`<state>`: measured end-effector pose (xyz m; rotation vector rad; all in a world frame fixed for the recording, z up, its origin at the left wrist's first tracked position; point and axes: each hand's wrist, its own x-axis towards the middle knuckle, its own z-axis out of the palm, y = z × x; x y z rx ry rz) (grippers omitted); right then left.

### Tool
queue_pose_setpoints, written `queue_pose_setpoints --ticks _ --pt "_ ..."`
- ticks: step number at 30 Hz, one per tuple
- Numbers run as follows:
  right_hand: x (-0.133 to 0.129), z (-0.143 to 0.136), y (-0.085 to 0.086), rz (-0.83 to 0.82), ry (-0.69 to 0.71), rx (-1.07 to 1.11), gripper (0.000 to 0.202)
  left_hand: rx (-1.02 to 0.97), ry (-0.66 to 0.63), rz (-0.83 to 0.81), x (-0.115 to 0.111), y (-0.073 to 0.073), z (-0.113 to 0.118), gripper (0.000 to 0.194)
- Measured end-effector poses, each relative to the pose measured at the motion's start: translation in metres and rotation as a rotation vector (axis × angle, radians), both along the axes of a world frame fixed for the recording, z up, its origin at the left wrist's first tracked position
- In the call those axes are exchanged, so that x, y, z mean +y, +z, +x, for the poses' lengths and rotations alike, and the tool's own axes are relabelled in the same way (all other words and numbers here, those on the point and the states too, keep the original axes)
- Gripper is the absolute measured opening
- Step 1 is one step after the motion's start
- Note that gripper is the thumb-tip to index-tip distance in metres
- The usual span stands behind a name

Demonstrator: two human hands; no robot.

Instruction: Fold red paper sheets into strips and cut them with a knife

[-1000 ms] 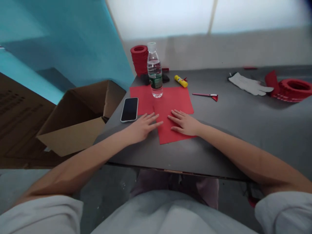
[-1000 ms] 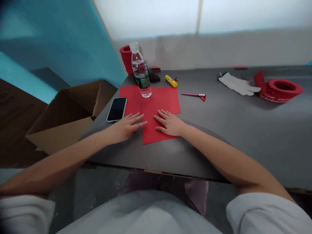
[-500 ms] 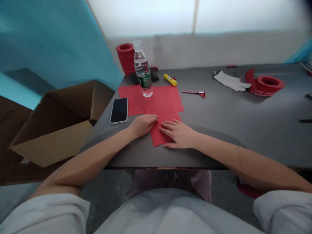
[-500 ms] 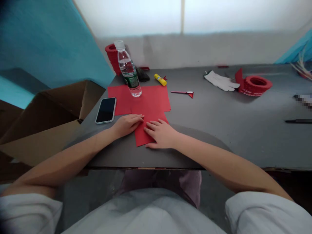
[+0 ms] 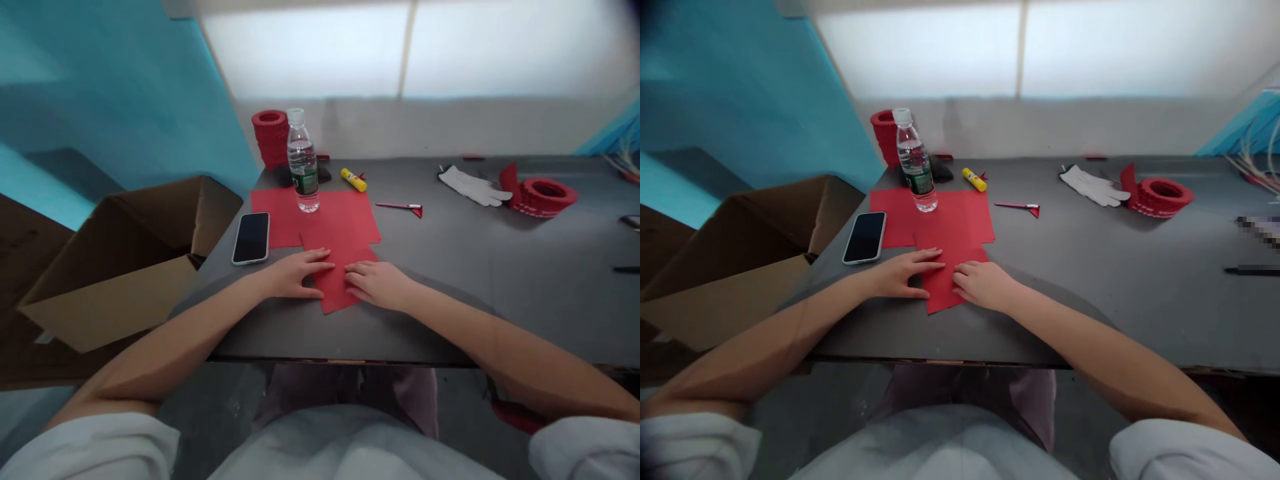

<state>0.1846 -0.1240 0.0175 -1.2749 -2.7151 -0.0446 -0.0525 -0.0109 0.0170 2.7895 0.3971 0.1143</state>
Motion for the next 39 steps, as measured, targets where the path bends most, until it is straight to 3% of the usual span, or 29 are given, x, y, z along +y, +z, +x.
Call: queue_pose_setpoints --ticks 4,8,14,18,21,25,28,31,33,35,37,39 --pt "-0.008 -0.002 0.002 0.008 0.073 0.040 0.057 -0.047 -0.004 0.028 0.001 -0.010 0.002 0.067" --pt "-0.011 -0.011 -0.004 0.097 0.093 -0.014 0.047 -0.063 0.017 0.067 0.001 -0.013 0.004 0.067" --pt "-0.009 -0.010 -0.013 0.212 0.051 -0.066 0.035 -0.083 -0.038 0.071 0.007 -0.006 0.002 0.075" --pt "-0.008 -0.003 -0.007 0.191 0.047 0.026 0.040 -0.152 -0.088 0.095 0.014 -0.007 -0.001 0.036" --pt "-0.010 -0.001 0.003 0.128 0.051 0.075 0.057 -0.253 -0.039 0.120 0.013 -0.007 0.001 0.029" --pt "-0.008 0.009 0.019 0.142 -0.093 0.168 0.031 -0.322 -0.013 0.114 0.005 0.002 0.009 0.028" --pt "0.003 0.030 0.033 0.120 -0.177 0.380 0.027 -0.325 0.000 0.154 0.000 0.008 0.013 0.025" --pt "0.013 0.054 0.042 0.139 -0.208 0.585 0.022 -0.307 0.141 0.247 -0.003 0.008 0.015 0.025" --pt "0.014 0.064 0.044 0.291 -0.421 0.704 0.026 -0.284 0.292 0.358 -0.007 0.009 0.017 0.030" --pt "0.010 0.065 0.043 0.392 -0.659 0.802 0.047 -0.242 0.405 0.449 -0.014 0.013 0.022 0.036" --pt "0.004 0.056 0.040 0.222 -0.744 0.864 0.059 -0.184 0.434 0.472 -0.024 0.019 0.033 0.041" --pt "0.002 0.039 0.034 -0.187 -0.711 0.923 0.054 -0.120 0.407 0.443 -0.039 0.025 0.048 0.043"
